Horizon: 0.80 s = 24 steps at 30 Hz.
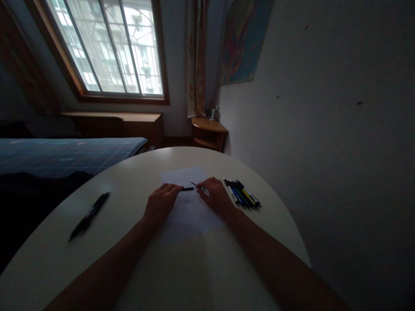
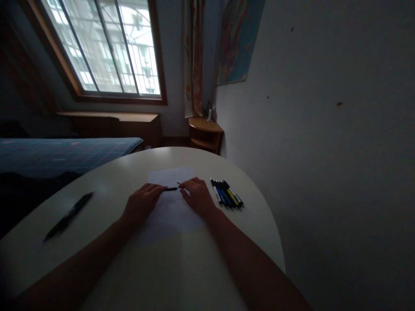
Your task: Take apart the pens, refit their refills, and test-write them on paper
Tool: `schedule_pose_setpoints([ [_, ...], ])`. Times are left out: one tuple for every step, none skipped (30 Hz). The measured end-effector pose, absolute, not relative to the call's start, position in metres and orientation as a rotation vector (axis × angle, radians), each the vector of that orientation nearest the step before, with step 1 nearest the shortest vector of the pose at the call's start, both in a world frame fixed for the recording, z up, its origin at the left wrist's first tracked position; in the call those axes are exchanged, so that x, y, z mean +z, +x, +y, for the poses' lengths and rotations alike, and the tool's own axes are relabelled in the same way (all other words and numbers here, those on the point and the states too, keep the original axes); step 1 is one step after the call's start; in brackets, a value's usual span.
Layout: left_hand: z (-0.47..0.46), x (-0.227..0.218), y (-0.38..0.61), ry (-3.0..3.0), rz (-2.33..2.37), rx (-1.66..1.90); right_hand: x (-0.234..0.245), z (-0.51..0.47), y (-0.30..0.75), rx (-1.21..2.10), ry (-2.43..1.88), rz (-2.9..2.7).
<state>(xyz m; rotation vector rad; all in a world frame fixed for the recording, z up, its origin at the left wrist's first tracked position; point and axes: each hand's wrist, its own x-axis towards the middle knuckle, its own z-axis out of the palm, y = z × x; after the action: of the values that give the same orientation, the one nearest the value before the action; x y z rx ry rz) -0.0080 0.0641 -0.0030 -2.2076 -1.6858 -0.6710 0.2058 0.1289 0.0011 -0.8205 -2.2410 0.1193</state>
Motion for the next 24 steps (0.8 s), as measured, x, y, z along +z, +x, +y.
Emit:
schedule_pose_setpoints([
  [0.0641, -0.0032, -0.0081, -2.206, -1.686, -0.671, 0.0011, 0.1286, 0.2060, 0.123, -0.816, -2.239],
  [0.0641, -0.0033, -0.0081, -2.204, -1.686, -0.670, 0.0013, 0.1282, 0.2062, 0.128, -0.812, -2.237],
  [0.0641, -0.0032, -0.0080, -2.202, -1.686, -0.666, 0.0016, 0.1279, 0.2063, 0.132, -0.809, -2.232],
  [0.0640, -0.0031, -0.0078, -2.202, -1.684, -0.661, 0.0020, 0.1276, 0.2064, 0.135, -0.807, -2.227],
  [0.0639, -0.0030, -0.0075, -2.204, -1.681, -0.655, 0.0023, 0.1273, 0.2065, 0.136, -0.805, -2.224],
  [0.0637, -0.0028, -0.0073, -2.209, -1.677, -0.653, 0.0025, 0.1272, 0.2064, 0.138, -0.805, -2.224],
  [0.0636, -0.0026, -0.0071, -2.215, -1.673, -0.655, 0.0027, 0.1272, 0.2064, 0.139, -0.805, -2.224],
  [0.0635, -0.0024, -0.0069, -2.223, -1.669, -0.662, 0.0028, 0.1272, 0.2063, 0.140, -0.807, -2.225],
  [0.0634, -0.0023, -0.0067, -2.230, -1.665, -0.673, 0.0029, 0.1273, 0.2061, 0.140, -0.809, -2.226],
  [0.0634, -0.0023, -0.0067, -2.235, -1.662, -0.682, 0.0029, 0.1274, 0.2060, 0.139, -0.810, -2.228],
  [0.0634, -0.0023, -0.0066, -2.237, -1.660, -0.686, 0.0029, 0.1275, 0.2058, 0.137, -0.809, -2.229],
  [0.0634, -0.0023, -0.0067, -2.237, -1.657, -0.685, 0.0029, 0.1276, 0.2056, 0.134, -0.805, -2.229],
  [0.0635, -0.0024, -0.0068, -2.235, -1.656, -0.681, 0.0028, 0.1277, 0.2055, 0.132, -0.799, -2.229],
  [0.0635, -0.0025, -0.0069, -2.230, -1.654, -0.678, 0.0027, 0.1278, 0.2053, 0.132, -0.795, -2.228],
  [0.0635, -0.0025, -0.0070, -2.225, -1.651, -0.677, 0.0024, 0.1278, 0.2052, 0.134, -0.790, -2.225],
  [0.0635, -0.0026, -0.0070, -2.223, -1.646, -0.679, 0.0022, 0.1279, 0.2052, 0.136, -0.787, -2.221],
  [0.0635, -0.0026, -0.0071, -2.222, -1.641, -0.682, 0.0019, 0.1280, 0.2052, 0.139, -0.784, -2.216],
  [0.0634, -0.0026, -0.0071, -2.224, -1.636, -0.683, 0.0016, 0.1281, 0.2052, 0.141, -0.782, -2.212],
  [0.0634, -0.0026, -0.0071, -2.225, -1.634, -0.682, 0.0013, 0.1281, 0.2052, 0.142, -0.781, -2.208],
  [0.0633, -0.0025, -0.0070, -2.225, -1.634, -0.680, 0.0010, 0.1282, 0.2052, 0.140, -0.779, -2.203],
  [0.0633, -0.0025, -0.0070, -2.226, -1.635, -0.677, 0.0009, 0.1283, 0.2053, 0.136, -0.777, -2.201],
  [0.0632, -0.0026, -0.0070, -2.226, -1.637, -0.676, 0.0008, 0.1284, 0.2053, 0.131, -0.775, -2.201],
  [0.0633, -0.0026, -0.0070, -2.226, -1.637, -0.677, 0.0008, 0.1285, 0.2053, 0.128, -0.775, -2.205],
  [0.0633, -0.0028, -0.0071, -2.230, -1.634, -0.677, 0.0009, 0.1286, 0.2053, 0.127, -0.776, -2.208],
])
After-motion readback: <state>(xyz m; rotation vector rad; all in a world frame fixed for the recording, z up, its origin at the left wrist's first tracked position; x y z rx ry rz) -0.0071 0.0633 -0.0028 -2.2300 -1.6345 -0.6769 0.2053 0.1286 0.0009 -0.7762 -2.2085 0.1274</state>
